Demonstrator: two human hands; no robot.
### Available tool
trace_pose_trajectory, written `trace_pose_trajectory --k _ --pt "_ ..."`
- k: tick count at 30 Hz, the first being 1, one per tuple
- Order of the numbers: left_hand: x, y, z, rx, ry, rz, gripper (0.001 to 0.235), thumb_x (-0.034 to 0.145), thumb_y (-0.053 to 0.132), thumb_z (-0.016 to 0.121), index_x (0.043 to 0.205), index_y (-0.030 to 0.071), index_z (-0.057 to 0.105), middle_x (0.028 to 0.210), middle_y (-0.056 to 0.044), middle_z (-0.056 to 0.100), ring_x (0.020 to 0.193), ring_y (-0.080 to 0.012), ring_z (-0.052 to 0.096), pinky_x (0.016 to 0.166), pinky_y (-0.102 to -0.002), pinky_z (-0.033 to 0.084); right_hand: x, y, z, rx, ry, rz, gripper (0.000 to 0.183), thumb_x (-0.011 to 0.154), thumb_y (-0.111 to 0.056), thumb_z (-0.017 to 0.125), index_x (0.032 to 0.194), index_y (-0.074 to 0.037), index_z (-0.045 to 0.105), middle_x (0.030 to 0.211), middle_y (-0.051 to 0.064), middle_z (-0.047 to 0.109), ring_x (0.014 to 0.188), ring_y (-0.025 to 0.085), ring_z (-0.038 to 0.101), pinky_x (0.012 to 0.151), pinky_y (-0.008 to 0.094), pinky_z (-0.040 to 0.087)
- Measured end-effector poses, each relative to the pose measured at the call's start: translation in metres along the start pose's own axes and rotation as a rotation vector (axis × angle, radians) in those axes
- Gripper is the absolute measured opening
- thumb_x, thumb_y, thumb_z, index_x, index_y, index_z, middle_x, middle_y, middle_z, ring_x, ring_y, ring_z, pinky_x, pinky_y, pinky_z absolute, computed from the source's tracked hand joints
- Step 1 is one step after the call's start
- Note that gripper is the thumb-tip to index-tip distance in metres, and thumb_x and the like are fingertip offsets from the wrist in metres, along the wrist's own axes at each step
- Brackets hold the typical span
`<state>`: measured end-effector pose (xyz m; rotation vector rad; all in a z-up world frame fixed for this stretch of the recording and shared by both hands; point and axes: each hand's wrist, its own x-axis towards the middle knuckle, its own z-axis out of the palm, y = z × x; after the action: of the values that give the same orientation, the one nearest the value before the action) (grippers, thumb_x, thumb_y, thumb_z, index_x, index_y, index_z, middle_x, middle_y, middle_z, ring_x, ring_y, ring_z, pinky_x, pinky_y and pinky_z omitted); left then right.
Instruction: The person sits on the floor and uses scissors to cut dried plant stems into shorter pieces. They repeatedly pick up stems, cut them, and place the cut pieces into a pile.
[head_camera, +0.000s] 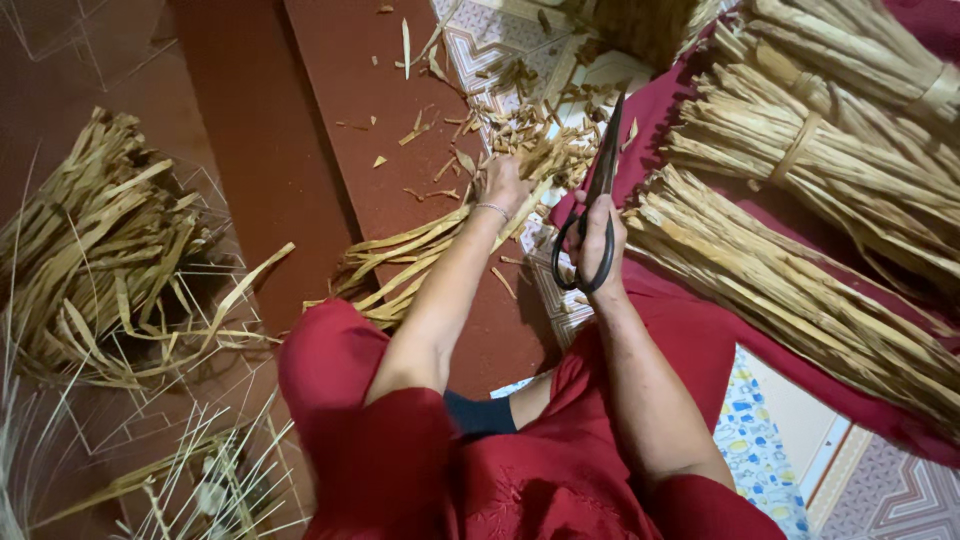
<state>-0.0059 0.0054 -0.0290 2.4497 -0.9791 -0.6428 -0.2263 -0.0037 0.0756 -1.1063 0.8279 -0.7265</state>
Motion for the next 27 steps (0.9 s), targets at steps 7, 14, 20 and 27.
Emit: trace_pose_trajectory --k 7,14,20,27 --pt "0.006 0.001 -0.013 -0.337 -0.108 -0.160 0.040 0.078 0.017 0.076 0.118 0.018 0.071 0.089 -0.008 0.076 0.072 -0.0192 0.072 0.070 -0.037 0.061 -0.001 -0.003 -0.004 -0.056 -0.012 -0.030 0.062 0.109 -0.054 0.034 0.124 0.000 0.061 0.052 -0.001 0.043 0.041 0.008 0.039 0.040 0.025 0.031" --pt "-0.027 0.008 -0.105 -0.705 -0.050 0.001 0.040 0.082 0.026 0.082 0.107 0.002 0.063 0.085 -0.006 0.073 0.046 -0.0126 0.061 0.039 -0.027 0.051 0.010 0.032 0.000 -0.130 -0.140 0.053 0.046 0.113 -0.044 0.041 0.111 0.000 0.053 0.069 0.000 0.051 0.054 0.010 0.047 0.047 0.027 0.039" --pt "-0.084 0.030 -0.156 -0.761 -0.067 0.043 0.035 0.080 0.024 0.085 0.101 -0.001 0.073 0.084 -0.005 0.076 0.050 -0.0092 0.061 0.042 -0.025 0.050 -0.019 0.014 0.011 -0.361 -0.314 -0.143 0.057 0.109 -0.048 0.036 0.144 -0.006 0.050 0.075 0.000 0.056 0.066 0.011 0.055 0.059 0.029 0.047" --pt "-0.095 0.044 -0.143 -0.795 -0.087 0.044 0.031 0.077 0.023 0.085 0.096 0.001 0.075 0.079 -0.002 0.073 0.052 -0.0077 0.061 0.040 -0.024 0.048 -0.029 -0.005 0.015 -0.557 -0.284 -0.188 0.065 0.107 -0.056 0.033 0.145 -0.007 0.052 0.074 0.005 0.062 0.069 0.019 0.063 0.064 0.036 0.051"
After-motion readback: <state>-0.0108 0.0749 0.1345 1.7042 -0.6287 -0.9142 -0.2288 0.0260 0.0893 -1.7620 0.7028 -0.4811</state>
